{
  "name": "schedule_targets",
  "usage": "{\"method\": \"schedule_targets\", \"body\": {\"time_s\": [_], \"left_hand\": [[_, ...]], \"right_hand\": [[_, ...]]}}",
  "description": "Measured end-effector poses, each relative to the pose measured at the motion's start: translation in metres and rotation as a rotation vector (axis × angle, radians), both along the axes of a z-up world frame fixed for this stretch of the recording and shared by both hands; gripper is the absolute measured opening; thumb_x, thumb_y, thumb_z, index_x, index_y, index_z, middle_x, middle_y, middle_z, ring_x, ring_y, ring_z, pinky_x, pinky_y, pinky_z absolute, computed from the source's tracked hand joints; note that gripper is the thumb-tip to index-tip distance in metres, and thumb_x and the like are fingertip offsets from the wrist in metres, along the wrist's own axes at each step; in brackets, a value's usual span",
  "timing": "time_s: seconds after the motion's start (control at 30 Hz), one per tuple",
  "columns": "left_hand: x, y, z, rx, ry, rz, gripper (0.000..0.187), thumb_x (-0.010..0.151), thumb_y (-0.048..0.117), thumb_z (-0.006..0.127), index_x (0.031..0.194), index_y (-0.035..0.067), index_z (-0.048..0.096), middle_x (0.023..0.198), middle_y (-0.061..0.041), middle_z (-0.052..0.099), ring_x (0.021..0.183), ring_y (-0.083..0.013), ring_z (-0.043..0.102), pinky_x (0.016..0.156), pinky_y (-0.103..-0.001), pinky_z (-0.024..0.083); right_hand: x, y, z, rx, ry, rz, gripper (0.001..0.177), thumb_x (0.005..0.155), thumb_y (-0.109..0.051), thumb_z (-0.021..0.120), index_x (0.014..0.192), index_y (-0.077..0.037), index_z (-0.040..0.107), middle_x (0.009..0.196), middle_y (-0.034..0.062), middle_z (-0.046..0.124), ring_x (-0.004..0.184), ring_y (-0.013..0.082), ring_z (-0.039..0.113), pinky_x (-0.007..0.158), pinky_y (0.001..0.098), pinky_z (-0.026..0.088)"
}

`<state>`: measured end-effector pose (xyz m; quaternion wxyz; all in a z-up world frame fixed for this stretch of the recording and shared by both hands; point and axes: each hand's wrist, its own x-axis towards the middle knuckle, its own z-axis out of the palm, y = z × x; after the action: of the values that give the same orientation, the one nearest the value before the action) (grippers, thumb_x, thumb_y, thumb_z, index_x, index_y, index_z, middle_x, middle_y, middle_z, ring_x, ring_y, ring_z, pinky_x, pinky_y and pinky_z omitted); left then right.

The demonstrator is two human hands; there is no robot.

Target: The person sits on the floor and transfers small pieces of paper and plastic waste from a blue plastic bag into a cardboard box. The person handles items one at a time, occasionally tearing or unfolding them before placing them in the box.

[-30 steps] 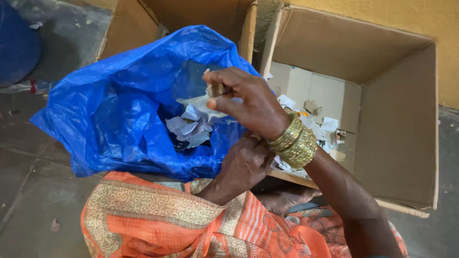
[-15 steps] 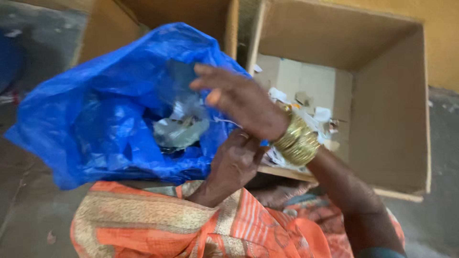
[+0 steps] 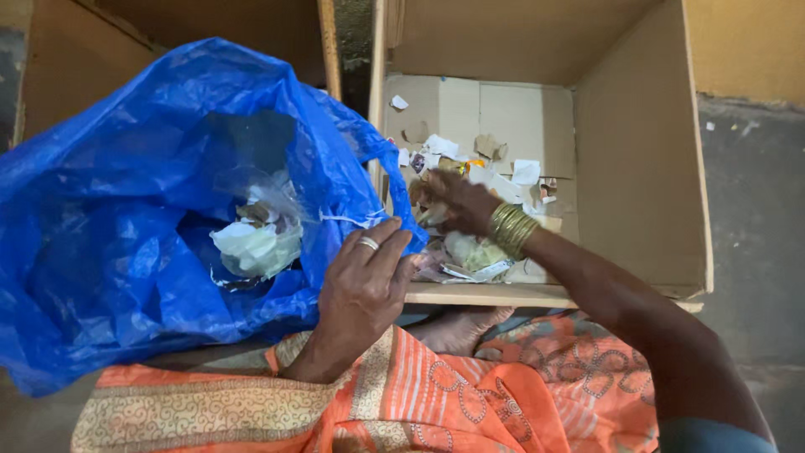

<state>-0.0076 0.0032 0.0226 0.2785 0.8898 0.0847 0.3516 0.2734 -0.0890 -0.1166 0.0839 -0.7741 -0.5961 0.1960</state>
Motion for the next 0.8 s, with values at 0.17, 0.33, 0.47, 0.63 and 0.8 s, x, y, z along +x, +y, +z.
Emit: {"method": "schedule_targets", "body": {"time_s": [0.17, 0.33, 0.47, 0.63, 0.8], "left_hand": [[0.002, -0.001, 0.000, -0.006, 0.013, 0.007, 0.032, 0.086, 0.004, 0.076, 0.115, -0.003, 0.067, 0.120, -0.019, 0.068, 0.109, -0.0358, 0.067, 0.096, -0.044, 0.054], [0.000, -0.001, 0.000, -0.020, 0.015, -0.006, 0.035, 0.083, 0.003, 0.075, 0.117, -0.004, 0.067, 0.118, -0.020, 0.068, 0.109, -0.0355, 0.067, 0.096, -0.044, 0.054], [0.000, -0.002, 0.001, -0.027, 0.007, -0.004, 0.033, 0.085, 0.005, 0.076, 0.116, -0.004, 0.067, 0.117, -0.019, 0.068, 0.108, -0.0355, 0.066, 0.095, -0.044, 0.054], [0.001, 0.000, 0.003, 0.014, -0.014, 0.003, 0.032, 0.086, 0.005, 0.075, 0.115, -0.004, 0.068, 0.118, -0.020, 0.068, 0.108, -0.0353, 0.065, 0.096, -0.044, 0.054], [0.001, -0.003, 0.001, -0.042, -0.037, 0.019, 0.029, 0.087, 0.007, 0.076, 0.114, -0.002, 0.068, 0.115, -0.019, 0.069, 0.105, -0.0354, 0.066, 0.092, -0.043, 0.054]], "right_hand": [[0.014, 0.010, -0.021, 0.131, 0.069, 0.060, 0.043, 0.086, -0.028, 0.079, 0.122, -0.007, 0.070, 0.127, 0.0187, 0.067, 0.118, 0.0361, 0.064, 0.098, 0.0455, 0.054], [0.055, 0.008, 0.052, 0.302, 0.395, -0.127, 0.027, 0.094, -0.020, 0.071, 0.114, -0.002, 0.072, 0.098, 0.0109, 0.079, 0.085, 0.0183, 0.076, 0.079, 0.0354, 0.061], [0.042, 0.002, 0.120, 0.448, 0.732, -0.376, 0.025, 0.100, -0.016, 0.069, 0.119, 0.000, 0.070, 0.103, 0.0076, 0.075, 0.088, 0.0143, 0.071, 0.077, 0.0307, 0.061], [-0.008, 0.015, 0.187, 0.656, 0.846, -0.345, 0.022, 0.100, -0.011, 0.072, 0.118, 0.004, 0.071, 0.107, 0.0096, 0.075, 0.091, 0.0161, 0.074, 0.081, 0.0308, 0.066], [-0.081, 0.040, 0.216, 0.735, 0.880, -0.207, 0.023, 0.100, -0.009, 0.067, 0.122, -0.002, 0.069, 0.110, 0.0093, 0.078, 0.091, 0.0152, 0.079, 0.082, 0.0301, 0.068]]}}
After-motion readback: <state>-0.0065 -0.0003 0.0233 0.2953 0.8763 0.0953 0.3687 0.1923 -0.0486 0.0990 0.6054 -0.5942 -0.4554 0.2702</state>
